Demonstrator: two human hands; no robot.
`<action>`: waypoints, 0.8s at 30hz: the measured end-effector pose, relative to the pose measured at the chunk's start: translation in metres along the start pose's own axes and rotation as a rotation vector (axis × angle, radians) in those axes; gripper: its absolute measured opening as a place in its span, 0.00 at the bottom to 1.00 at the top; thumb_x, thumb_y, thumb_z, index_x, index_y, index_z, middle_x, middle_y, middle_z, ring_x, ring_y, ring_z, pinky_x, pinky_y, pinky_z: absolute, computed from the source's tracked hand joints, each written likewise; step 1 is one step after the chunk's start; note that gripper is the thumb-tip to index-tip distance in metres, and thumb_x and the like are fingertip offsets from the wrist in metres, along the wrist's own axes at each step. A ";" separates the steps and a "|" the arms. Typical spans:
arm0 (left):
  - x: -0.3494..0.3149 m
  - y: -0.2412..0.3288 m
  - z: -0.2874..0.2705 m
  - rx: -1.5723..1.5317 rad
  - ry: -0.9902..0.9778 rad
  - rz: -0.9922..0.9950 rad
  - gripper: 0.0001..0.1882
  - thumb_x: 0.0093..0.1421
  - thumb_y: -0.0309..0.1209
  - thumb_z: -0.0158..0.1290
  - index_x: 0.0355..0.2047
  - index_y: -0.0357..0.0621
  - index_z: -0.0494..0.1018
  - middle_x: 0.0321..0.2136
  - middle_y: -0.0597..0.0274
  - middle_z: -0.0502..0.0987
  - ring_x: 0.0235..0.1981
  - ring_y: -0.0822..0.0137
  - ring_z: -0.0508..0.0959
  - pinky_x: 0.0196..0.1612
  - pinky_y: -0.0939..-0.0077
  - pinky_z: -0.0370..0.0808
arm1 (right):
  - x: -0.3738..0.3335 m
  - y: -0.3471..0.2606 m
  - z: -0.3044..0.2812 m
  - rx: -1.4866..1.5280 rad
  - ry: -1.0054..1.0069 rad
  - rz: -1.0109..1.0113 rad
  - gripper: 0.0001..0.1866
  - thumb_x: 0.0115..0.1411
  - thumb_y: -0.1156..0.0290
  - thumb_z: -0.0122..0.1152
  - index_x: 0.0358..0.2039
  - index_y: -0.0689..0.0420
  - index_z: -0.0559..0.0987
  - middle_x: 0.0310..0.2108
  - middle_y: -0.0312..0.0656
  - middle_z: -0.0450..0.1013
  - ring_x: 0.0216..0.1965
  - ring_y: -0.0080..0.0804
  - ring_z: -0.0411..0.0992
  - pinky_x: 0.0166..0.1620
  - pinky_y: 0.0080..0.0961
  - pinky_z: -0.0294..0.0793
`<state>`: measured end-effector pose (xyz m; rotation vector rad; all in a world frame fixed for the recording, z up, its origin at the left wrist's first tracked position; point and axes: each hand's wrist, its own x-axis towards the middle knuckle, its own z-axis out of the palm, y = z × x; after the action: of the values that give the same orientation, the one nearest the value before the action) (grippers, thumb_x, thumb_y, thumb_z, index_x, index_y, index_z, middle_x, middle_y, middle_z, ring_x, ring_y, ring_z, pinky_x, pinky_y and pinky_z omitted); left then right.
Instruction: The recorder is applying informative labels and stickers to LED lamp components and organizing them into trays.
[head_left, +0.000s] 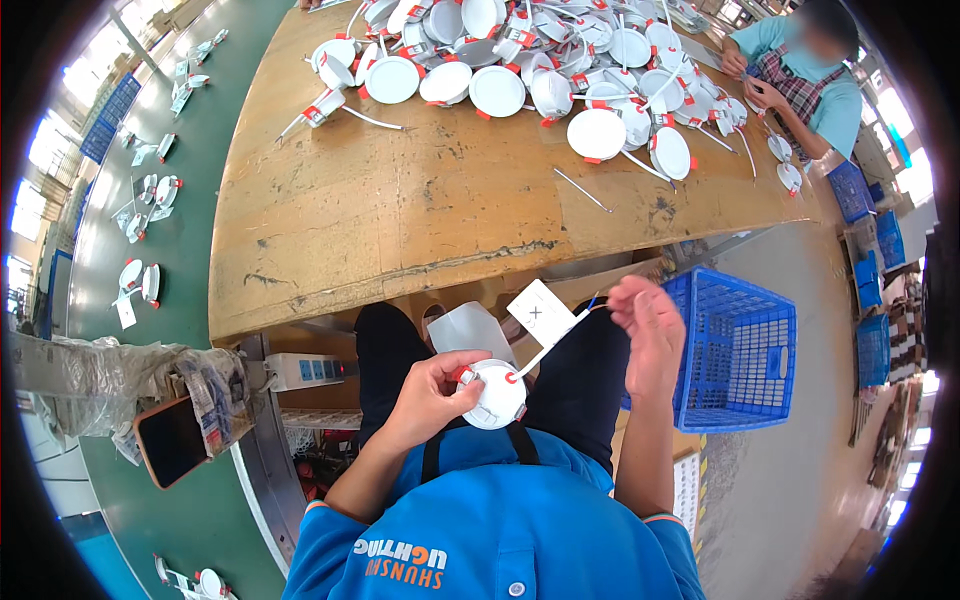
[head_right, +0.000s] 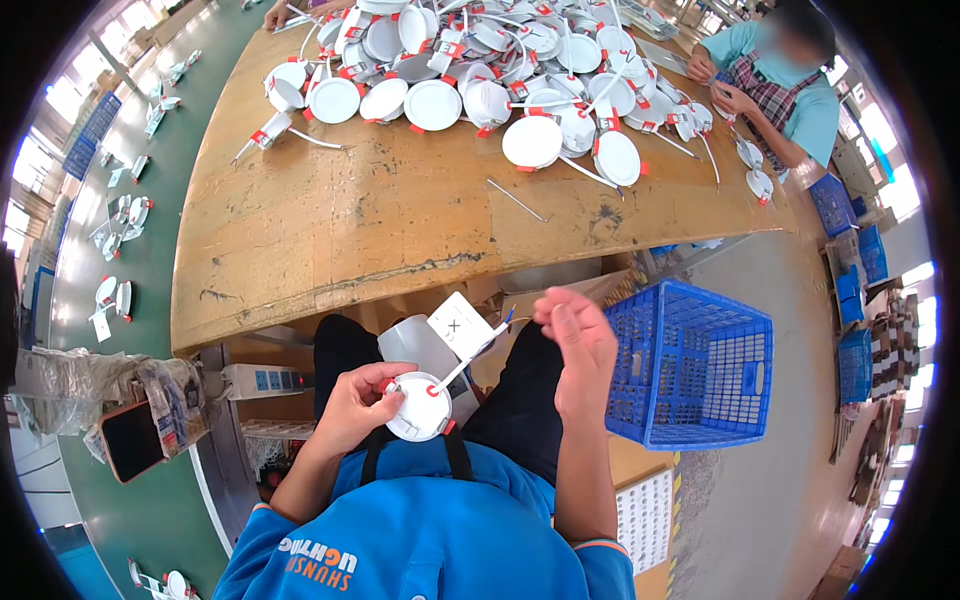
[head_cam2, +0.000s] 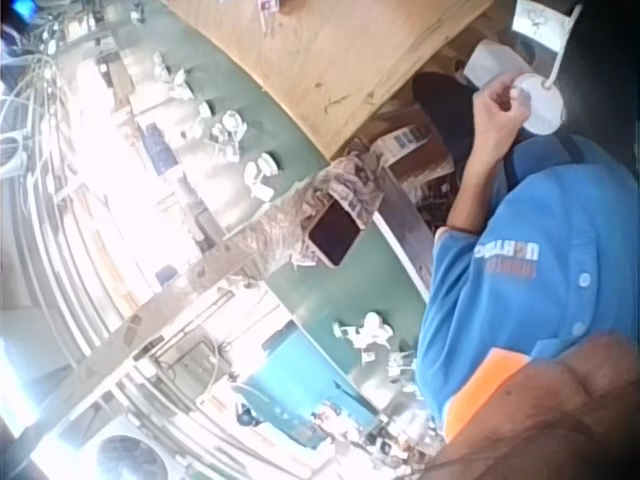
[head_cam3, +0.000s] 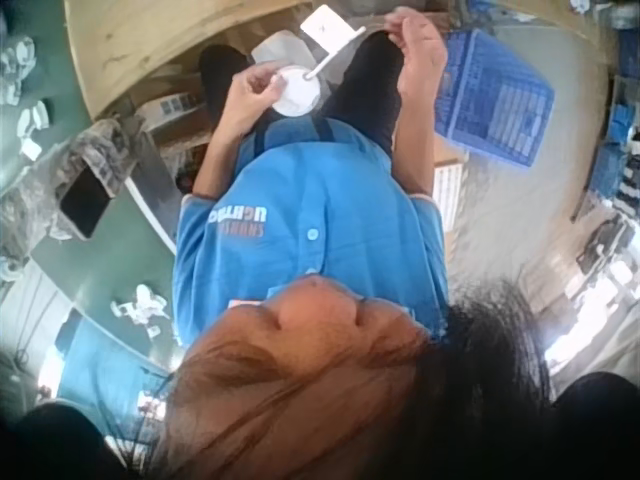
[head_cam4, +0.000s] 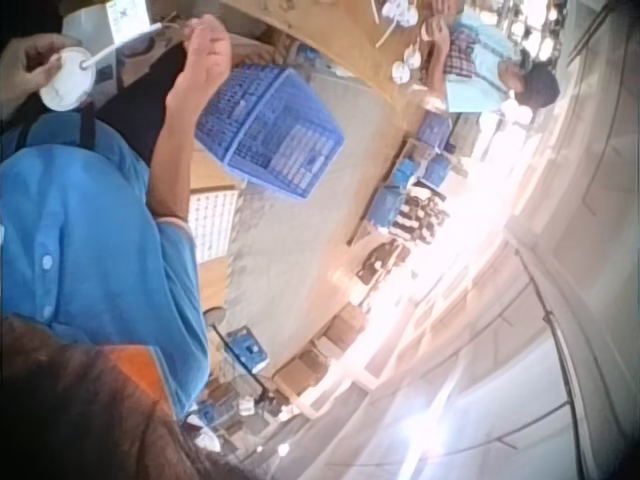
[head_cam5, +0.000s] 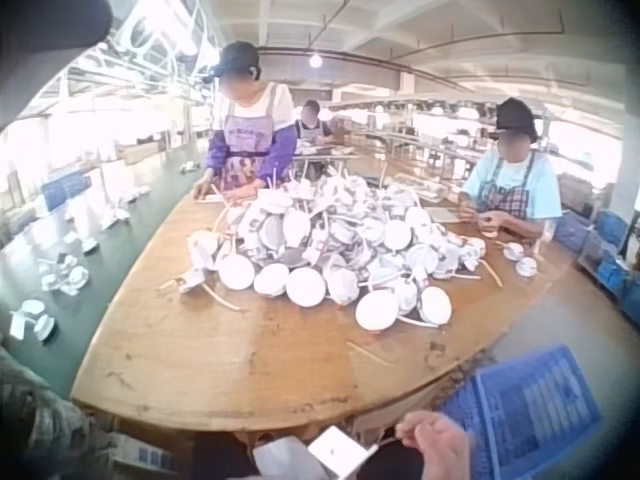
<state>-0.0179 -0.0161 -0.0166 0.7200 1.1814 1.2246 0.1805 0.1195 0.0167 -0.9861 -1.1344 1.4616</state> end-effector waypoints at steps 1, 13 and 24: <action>-0.002 0.004 0.001 0.069 0.011 0.014 0.17 0.51 0.25 0.51 0.42 0.32 0.69 0.31 0.59 0.75 0.29 0.76 0.73 0.33 0.84 0.72 | -0.003 0.001 0.000 -0.001 0.002 0.001 0.11 0.56 0.70 0.52 0.36 0.64 0.72 0.30 0.39 0.72 0.32 0.21 0.69 0.39 0.16 0.66; -0.004 0.000 0.002 0.289 -0.087 -0.012 0.16 0.49 0.25 0.51 0.40 0.33 0.70 0.28 0.61 0.75 0.27 0.79 0.72 0.31 0.86 0.70 | -0.008 0.023 0.008 0.056 -0.312 0.375 0.07 0.48 0.75 0.61 0.27 0.64 0.76 0.22 0.38 0.73 0.23 0.17 0.68 0.27 0.13 0.65; 0.005 0.000 -0.005 0.075 0.027 0.048 0.16 0.51 0.22 0.50 0.42 0.32 0.68 0.31 0.61 0.74 0.30 0.77 0.73 0.34 0.85 0.71 | -0.008 0.013 0.006 0.068 -0.121 0.131 0.10 0.55 0.74 0.50 0.38 0.62 0.71 0.32 0.39 0.71 0.34 0.22 0.68 0.40 0.19 0.65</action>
<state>-0.0226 -0.0119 -0.0195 0.7934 1.2437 1.2384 0.1734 0.1097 0.0055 -0.9498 -1.1162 1.6732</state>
